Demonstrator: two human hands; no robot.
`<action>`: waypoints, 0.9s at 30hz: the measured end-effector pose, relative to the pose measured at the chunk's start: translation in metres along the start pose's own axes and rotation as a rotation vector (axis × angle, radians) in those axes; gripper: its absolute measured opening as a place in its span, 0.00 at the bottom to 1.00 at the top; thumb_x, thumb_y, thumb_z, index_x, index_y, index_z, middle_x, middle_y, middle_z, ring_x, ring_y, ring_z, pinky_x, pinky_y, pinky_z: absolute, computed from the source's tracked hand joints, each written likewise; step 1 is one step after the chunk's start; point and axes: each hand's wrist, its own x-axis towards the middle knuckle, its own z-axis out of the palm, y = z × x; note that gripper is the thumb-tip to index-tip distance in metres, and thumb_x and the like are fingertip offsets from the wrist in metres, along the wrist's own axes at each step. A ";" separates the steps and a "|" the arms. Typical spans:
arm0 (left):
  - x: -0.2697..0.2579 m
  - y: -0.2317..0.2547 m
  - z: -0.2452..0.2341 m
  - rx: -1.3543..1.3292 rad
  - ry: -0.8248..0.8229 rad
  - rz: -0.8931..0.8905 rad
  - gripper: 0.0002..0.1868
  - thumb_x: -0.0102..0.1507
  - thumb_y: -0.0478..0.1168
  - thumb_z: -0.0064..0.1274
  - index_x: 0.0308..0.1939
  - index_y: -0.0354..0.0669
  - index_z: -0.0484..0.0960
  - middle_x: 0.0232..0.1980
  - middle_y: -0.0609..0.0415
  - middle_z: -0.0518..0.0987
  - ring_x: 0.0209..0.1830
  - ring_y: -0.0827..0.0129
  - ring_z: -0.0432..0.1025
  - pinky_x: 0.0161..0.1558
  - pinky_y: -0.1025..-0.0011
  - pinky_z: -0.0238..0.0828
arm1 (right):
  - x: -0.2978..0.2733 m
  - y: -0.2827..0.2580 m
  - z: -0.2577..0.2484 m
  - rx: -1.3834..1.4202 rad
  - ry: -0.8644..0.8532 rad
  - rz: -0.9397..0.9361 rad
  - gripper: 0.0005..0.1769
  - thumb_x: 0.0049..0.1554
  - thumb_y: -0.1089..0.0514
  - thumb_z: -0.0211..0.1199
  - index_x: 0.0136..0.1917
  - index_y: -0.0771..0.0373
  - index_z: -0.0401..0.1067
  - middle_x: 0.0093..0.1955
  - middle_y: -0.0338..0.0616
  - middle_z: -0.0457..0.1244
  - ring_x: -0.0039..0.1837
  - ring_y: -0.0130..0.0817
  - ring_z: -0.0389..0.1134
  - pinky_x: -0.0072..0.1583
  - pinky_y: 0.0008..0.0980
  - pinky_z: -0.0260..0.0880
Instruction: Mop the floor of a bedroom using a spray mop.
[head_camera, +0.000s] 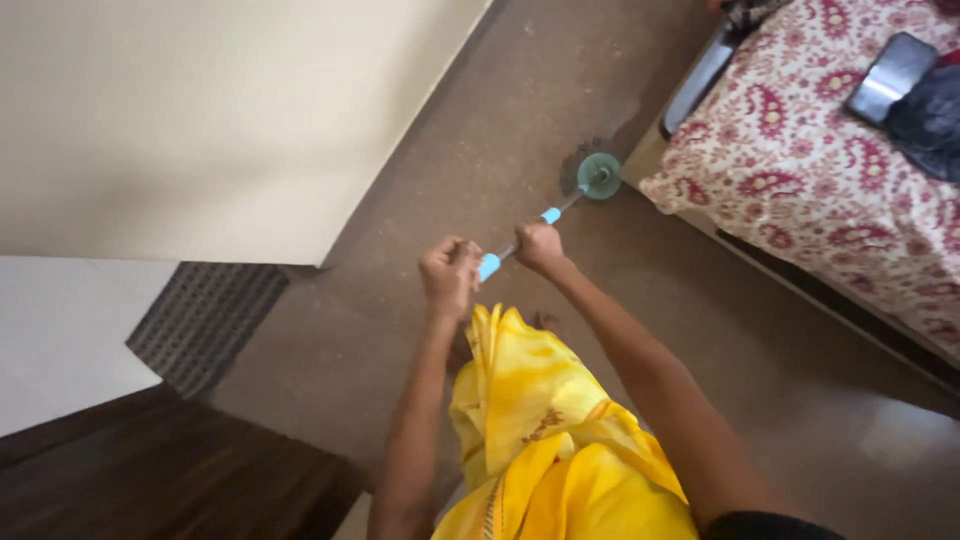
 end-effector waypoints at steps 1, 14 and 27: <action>-0.003 0.013 0.006 0.060 0.018 -0.020 0.10 0.69 0.33 0.52 0.33 0.34 0.79 0.23 0.53 0.76 0.14 0.78 0.64 0.16 0.75 0.60 | -0.002 0.002 -0.002 0.012 -0.023 0.022 0.06 0.41 0.59 0.66 0.32 0.61 0.71 0.34 0.54 0.66 0.40 0.56 0.69 0.42 0.51 0.71; 0.007 0.036 0.012 0.002 -0.146 0.224 0.10 0.70 0.29 0.49 0.33 0.32 0.77 0.17 0.51 0.70 0.11 0.73 0.65 0.25 0.66 0.76 | -0.035 -0.013 -0.036 0.058 -0.029 0.203 0.11 0.43 0.53 0.72 0.32 0.59 0.73 0.36 0.51 0.68 0.40 0.53 0.71 0.42 0.50 0.72; -0.035 -0.045 0.136 0.153 -0.416 -0.041 0.07 0.66 0.32 0.53 0.34 0.33 0.80 0.23 0.49 0.78 0.14 0.74 0.69 0.16 0.73 0.64 | -0.169 0.096 -0.084 -0.173 0.039 0.526 0.07 0.46 0.56 0.67 0.36 0.58 0.73 0.41 0.50 0.68 0.45 0.53 0.71 0.44 0.51 0.73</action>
